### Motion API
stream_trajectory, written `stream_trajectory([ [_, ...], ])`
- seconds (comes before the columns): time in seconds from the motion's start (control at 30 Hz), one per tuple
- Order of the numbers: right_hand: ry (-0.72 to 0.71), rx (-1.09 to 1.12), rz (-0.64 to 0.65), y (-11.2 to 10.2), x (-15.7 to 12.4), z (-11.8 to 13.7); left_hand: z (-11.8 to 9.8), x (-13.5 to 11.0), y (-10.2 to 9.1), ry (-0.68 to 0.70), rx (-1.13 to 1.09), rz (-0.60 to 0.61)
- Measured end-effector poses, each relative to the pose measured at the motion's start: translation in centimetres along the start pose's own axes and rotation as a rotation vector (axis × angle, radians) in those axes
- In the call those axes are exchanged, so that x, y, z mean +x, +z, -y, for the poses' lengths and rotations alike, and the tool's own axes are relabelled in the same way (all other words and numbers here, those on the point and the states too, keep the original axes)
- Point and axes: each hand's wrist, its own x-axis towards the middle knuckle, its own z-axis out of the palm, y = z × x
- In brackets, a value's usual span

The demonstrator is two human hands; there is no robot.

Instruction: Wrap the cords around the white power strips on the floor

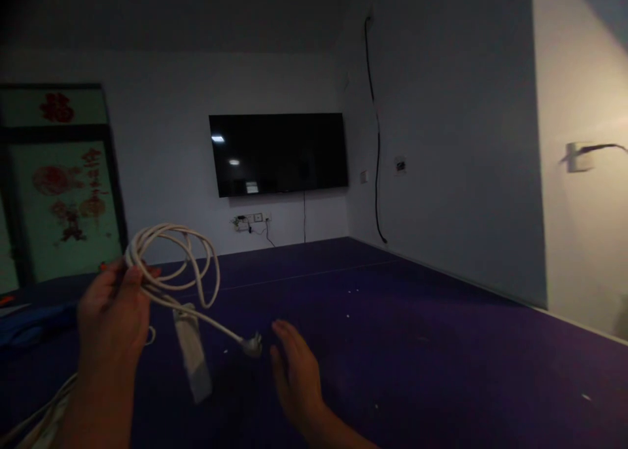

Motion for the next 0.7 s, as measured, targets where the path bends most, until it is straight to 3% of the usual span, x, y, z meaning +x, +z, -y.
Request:
stream_trajectory([
  [0.07, 0.033, 0.029, -0.175, -1.2, 3.8, 1.7, -0.7, -1.1, 1.4, -0.124, -0.151, 0.002],
  [0.13, 0.023, 0.103, -0.248, -2.4, 7.8, 3.7, -0.9, -2.1, 2.7, -0.201, -0.254, 0.003],
  [0.27, 0.037, 0.284, -0.214, -3.8, 13.4, 6.8, -0.8, -3.5, 4.8, -0.260, -0.451, 0.023],
  [0.43, 0.029, 0.352, -0.038, -3.3, 14.1, 7.3, -1.1, -4.2, 5.6, -0.282, -0.496, 0.088],
  [0.63, 0.123, 0.414, 0.101, -1.4, 13.1, 5.8, -0.5, -3.2, 4.7, -0.236, -0.458, 0.152],
  [0.7, 0.091, 0.421, 0.119, -0.9, 13.3, 5.4, 0.0, -2.8, 4.4, -0.229, -0.464, 0.176],
])
